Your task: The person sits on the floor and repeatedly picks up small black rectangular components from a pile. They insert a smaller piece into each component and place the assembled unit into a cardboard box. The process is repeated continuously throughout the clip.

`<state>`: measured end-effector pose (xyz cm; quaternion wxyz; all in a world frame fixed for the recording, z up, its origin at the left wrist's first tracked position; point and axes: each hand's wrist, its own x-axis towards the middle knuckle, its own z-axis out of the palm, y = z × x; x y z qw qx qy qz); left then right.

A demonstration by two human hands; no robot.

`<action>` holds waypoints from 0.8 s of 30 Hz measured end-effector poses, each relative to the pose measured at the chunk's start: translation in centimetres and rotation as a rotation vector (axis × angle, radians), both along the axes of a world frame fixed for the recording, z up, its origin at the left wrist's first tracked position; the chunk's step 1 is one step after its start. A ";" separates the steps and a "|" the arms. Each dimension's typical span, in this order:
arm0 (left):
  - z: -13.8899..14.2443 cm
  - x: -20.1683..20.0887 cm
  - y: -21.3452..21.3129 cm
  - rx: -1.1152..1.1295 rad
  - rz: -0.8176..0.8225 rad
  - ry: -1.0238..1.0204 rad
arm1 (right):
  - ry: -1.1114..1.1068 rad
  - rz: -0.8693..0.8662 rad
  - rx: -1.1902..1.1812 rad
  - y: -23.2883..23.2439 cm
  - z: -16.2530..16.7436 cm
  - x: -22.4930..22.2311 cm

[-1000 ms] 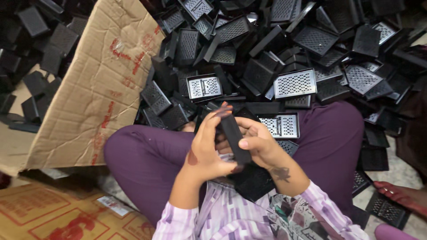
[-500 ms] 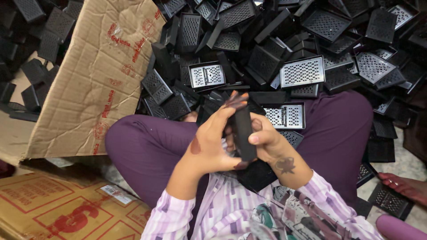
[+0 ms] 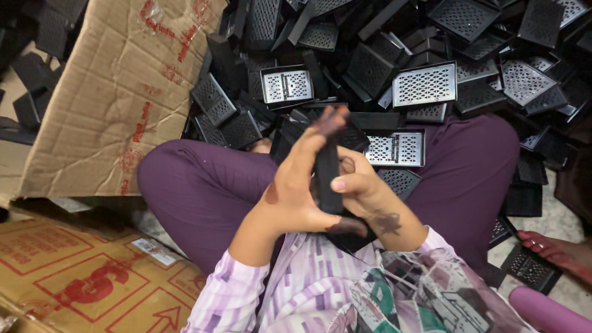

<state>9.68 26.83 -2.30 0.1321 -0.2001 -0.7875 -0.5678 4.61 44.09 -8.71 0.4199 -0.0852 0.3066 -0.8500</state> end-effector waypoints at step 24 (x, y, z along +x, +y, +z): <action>0.3 1.9 -1.3 -0.050 -0.009 0.036 | 0.141 0.032 0.008 1.2 1.4 -0.1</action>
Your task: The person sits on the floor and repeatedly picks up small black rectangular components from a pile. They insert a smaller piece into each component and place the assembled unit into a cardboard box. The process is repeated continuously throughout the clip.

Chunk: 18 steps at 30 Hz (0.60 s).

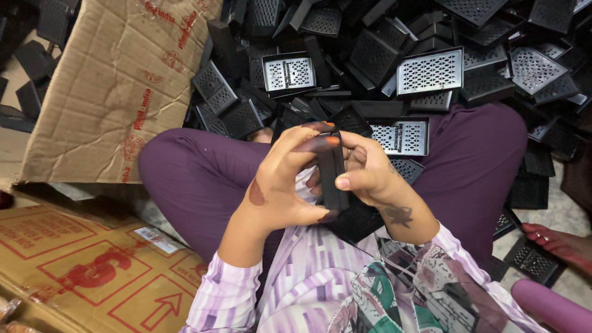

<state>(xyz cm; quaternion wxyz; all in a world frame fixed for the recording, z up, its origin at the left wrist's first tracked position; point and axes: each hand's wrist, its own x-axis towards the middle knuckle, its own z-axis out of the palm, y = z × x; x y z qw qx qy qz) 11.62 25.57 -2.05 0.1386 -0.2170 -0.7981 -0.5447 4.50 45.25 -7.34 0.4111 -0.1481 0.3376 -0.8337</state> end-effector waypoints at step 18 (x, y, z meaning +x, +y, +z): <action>-2.7 -0.6 2.4 0.295 0.257 -0.358 | -0.016 -0.316 0.144 -0.8 -1.4 -0.1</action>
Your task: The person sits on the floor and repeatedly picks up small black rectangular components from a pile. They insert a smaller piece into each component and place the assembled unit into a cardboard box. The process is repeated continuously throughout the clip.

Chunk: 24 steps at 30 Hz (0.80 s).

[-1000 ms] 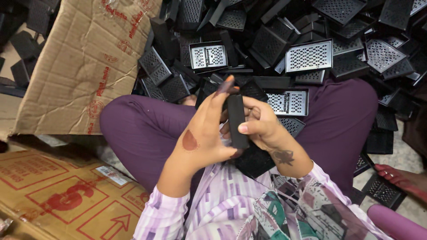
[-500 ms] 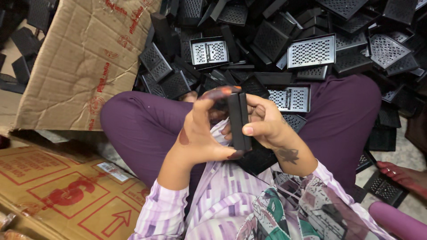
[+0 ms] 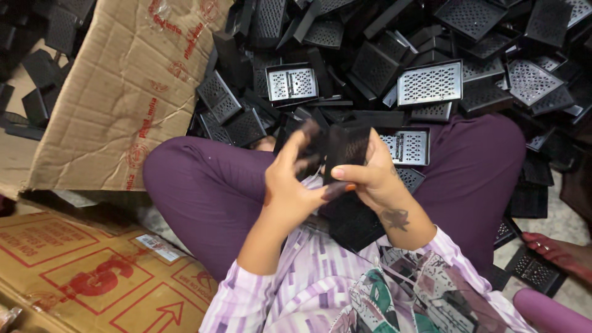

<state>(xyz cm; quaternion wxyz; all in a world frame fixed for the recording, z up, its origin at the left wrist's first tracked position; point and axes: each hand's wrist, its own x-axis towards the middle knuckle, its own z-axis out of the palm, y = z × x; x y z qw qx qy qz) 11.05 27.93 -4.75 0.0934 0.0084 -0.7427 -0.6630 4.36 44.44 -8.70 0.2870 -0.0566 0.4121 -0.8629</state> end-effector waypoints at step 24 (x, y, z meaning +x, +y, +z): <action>-1.6 0.5 1.7 -0.185 0.396 0.082 | 0.215 -0.127 -0.070 -0.4 0.3 -1.2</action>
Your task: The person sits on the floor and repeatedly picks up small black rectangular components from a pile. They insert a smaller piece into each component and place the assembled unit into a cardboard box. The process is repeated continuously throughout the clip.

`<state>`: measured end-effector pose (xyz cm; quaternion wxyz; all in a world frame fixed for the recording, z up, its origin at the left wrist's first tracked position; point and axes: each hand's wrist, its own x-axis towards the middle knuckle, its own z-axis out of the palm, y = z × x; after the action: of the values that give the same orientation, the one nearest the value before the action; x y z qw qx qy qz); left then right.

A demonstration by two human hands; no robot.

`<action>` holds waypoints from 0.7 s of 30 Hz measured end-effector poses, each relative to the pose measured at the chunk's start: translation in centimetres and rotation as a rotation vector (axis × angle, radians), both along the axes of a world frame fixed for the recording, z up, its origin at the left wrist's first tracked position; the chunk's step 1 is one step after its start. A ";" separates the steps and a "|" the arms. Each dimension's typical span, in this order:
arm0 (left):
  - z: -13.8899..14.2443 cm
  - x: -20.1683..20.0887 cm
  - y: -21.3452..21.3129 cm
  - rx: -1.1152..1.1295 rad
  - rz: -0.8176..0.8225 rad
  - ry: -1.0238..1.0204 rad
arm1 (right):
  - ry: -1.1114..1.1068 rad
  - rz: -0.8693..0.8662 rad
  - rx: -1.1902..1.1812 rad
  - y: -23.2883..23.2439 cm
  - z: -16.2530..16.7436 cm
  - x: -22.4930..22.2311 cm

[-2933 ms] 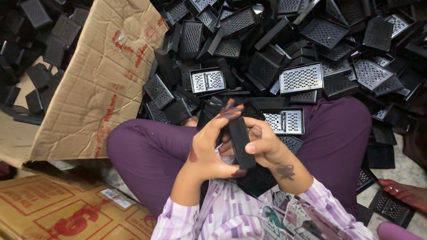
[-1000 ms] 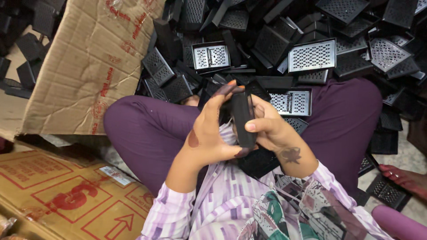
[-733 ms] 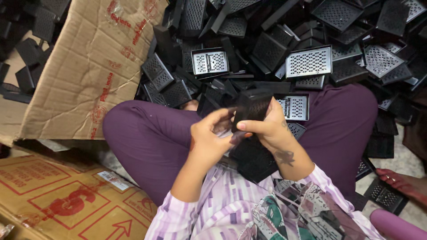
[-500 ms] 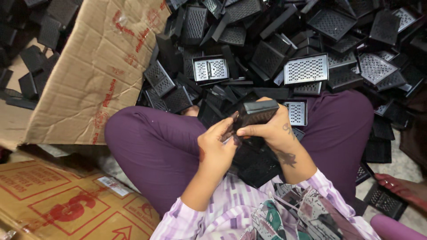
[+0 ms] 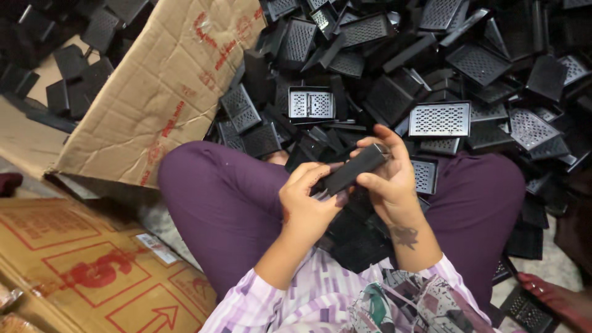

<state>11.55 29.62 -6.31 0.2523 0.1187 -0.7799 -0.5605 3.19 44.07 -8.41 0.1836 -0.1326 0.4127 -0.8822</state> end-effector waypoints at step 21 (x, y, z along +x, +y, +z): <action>1.2 0.0 0.6 -0.228 -0.001 0.032 | -0.074 0.067 -0.114 -0.2 -0.8 0.3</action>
<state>11.56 30.26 -5.16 0.2764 0.0799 -0.8345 -0.4699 3.48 43.83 -9.25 0.2201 -0.1240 0.3504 -0.9019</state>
